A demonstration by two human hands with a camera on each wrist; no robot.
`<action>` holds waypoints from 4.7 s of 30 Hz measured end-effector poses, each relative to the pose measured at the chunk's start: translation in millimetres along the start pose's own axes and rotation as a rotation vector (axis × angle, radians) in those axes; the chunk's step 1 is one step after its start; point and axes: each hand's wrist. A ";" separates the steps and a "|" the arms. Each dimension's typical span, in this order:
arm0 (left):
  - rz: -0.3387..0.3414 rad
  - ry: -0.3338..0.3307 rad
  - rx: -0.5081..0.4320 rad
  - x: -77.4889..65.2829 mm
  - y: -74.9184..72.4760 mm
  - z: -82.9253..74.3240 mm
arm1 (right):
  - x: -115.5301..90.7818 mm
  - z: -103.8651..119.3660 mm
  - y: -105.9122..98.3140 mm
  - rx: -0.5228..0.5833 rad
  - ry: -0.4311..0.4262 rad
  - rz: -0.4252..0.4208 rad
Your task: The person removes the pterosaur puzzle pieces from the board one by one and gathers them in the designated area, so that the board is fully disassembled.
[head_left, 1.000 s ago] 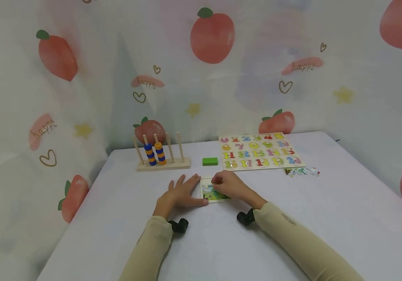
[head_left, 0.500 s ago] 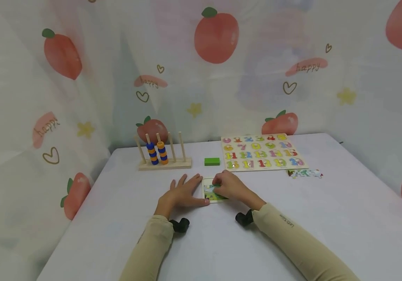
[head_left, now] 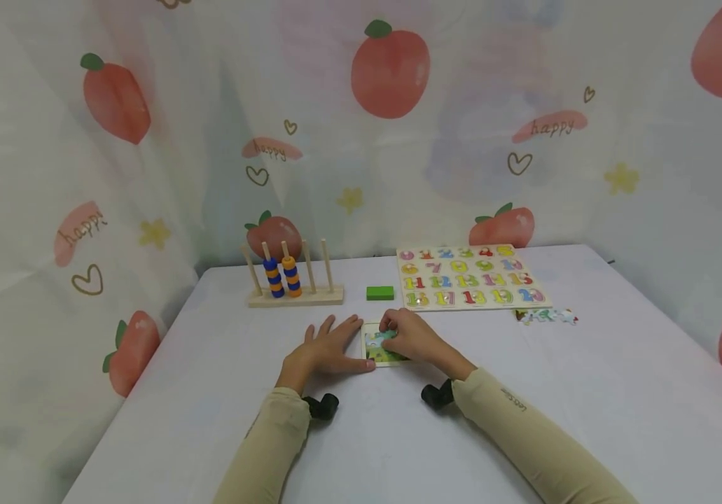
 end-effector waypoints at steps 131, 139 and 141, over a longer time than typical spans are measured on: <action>0.003 0.024 -0.038 -7.7 -2.2 -2.7 | -84.7 -91.6 -124.4 0.159 0.200 -0.077; 0.001 0.022 -0.030 -9.9 -3.6 -3.8 | -97.7 -107.5 -136.7 0.159 0.221 -0.072; 0.002 0.020 -0.029 -10.4 -3.6 -4.1 | -101.4 -111.6 -140.3 0.157 0.230 -0.074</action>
Point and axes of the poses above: each hand's wrist, its own x-axis towards the middle knuckle, its own y-axis out of the palm, z = x × y, and after that the axes turned 2 degrees about -x, right-handed
